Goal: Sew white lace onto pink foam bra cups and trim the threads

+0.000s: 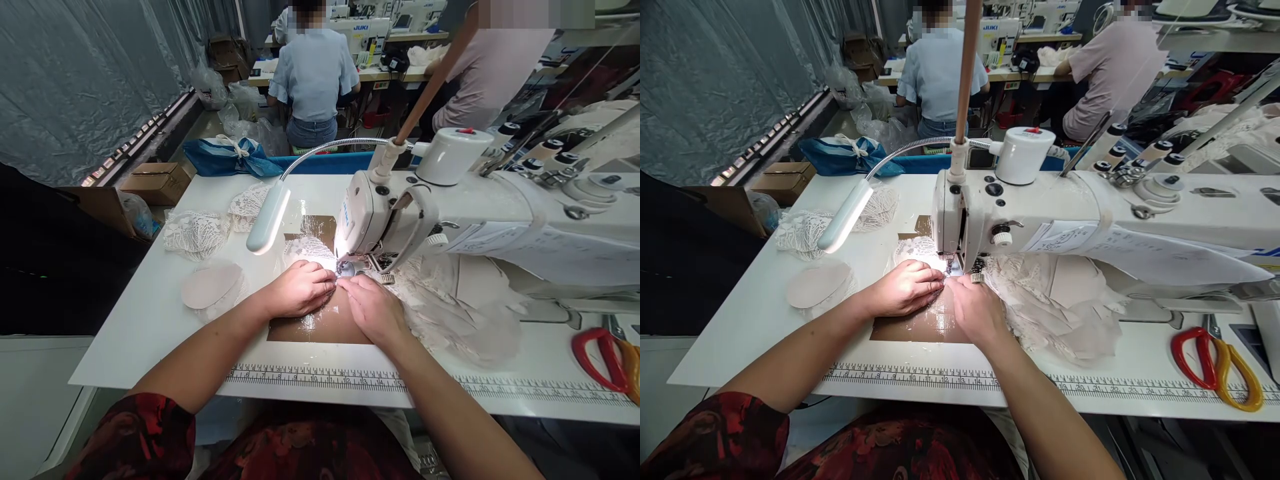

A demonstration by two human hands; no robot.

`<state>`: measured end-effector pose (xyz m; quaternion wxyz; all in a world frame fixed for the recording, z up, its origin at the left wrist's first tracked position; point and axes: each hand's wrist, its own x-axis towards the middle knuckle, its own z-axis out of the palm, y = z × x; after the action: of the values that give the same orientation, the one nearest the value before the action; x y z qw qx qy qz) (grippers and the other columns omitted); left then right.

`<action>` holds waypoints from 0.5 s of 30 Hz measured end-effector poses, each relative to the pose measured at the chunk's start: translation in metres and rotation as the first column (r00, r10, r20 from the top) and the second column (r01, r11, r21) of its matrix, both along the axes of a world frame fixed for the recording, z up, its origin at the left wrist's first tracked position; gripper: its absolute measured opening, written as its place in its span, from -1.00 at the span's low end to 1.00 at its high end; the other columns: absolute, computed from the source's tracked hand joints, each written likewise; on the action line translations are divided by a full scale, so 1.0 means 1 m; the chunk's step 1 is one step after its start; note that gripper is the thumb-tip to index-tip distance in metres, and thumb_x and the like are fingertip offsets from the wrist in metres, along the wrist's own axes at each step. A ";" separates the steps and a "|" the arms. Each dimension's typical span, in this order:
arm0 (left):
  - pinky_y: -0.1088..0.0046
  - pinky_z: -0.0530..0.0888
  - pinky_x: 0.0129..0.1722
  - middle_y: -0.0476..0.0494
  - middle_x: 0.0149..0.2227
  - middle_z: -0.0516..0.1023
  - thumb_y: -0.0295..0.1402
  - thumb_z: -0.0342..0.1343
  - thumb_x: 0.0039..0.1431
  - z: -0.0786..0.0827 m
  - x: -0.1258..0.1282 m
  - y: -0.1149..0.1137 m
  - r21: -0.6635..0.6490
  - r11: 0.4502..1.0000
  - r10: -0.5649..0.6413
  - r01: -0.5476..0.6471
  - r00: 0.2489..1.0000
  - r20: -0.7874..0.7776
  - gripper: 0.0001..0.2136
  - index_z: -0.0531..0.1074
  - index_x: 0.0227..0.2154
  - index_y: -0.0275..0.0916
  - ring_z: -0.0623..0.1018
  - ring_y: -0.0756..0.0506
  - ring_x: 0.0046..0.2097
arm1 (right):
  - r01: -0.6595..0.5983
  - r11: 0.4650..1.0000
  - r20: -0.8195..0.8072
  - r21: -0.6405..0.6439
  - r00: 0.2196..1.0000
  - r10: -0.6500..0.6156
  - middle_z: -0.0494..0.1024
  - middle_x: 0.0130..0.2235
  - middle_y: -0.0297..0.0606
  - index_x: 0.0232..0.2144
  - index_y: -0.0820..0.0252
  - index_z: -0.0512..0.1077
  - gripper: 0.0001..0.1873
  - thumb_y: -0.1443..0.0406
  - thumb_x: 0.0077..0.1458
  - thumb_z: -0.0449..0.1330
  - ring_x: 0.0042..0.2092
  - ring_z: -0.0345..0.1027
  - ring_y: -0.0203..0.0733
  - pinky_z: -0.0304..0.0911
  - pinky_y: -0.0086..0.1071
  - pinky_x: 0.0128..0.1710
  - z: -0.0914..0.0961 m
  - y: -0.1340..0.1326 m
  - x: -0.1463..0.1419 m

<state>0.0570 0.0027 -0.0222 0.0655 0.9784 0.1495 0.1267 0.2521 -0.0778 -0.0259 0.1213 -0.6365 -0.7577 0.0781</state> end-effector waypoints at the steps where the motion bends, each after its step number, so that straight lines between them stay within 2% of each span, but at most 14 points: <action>1: 0.25 0.36 -0.06 -0.27 0.02 0.47 -0.32 -0.15 0.34 0.000 0.000 0.000 -0.001 1.000 -0.015 0.015 1.000 -0.001 -0.69 0.43 -0.03 -0.27 0.42 -0.14 -0.06 | -0.015 1.000 0.022 0.001 1.000 0.015 0.51 -0.15 -0.26 -0.01 0.03 0.44 -0.57 0.39 0.18 -0.08 -0.27 0.33 -0.21 0.11 -0.38 -0.33 0.000 0.000 0.000; 5: 0.25 0.38 -0.07 -0.27 0.04 0.48 -0.34 -0.16 0.35 -0.002 -0.001 0.001 -0.006 0.999 -0.042 0.042 0.999 -0.010 -0.69 0.44 -0.04 -0.27 0.43 -0.14 -0.03 | -0.030 1.000 0.136 0.005 0.990 0.029 0.48 -0.23 -0.24 -0.03 0.02 0.45 -0.56 0.42 0.16 -0.08 -0.30 0.29 -0.20 0.07 -0.36 -0.36 0.000 -0.002 -0.004; 9: 0.26 0.39 -0.09 -0.27 0.05 0.47 -0.34 -0.16 0.36 -0.002 0.001 -0.002 -0.011 1.000 0.012 -0.012 1.000 0.001 -0.68 0.40 0.02 -0.30 0.43 -0.15 -0.04 | -0.025 1.000 0.180 0.012 0.983 0.022 0.48 -0.23 -0.20 0.00 0.05 0.44 -0.54 0.44 0.16 -0.08 -0.29 0.28 -0.18 0.07 -0.35 -0.34 -0.001 -0.001 -0.006; 15: 0.24 0.38 -0.11 -0.24 0.07 0.47 -0.32 -0.13 0.33 0.001 0.009 -0.007 0.016 0.995 0.104 -0.103 0.994 -0.035 -0.68 0.43 -0.01 -0.31 0.44 -0.16 -0.15 | 0.035 0.999 0.215 -0.012 0.976 -0.032 0.49 -0.18 -0.19 0.05 0.06 0.41 -0.53 0.42 0.17 -0.08 -0.26 0.32 -0.16 0.07 -0.33 -0.35 0.001 0.001 -0.007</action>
<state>0.0656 -0.0041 -0.0209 0.0491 0.9719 0.2003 0.1133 0.2448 -0.0772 -0.0253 0.0351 -0.6548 -0.7549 0.0127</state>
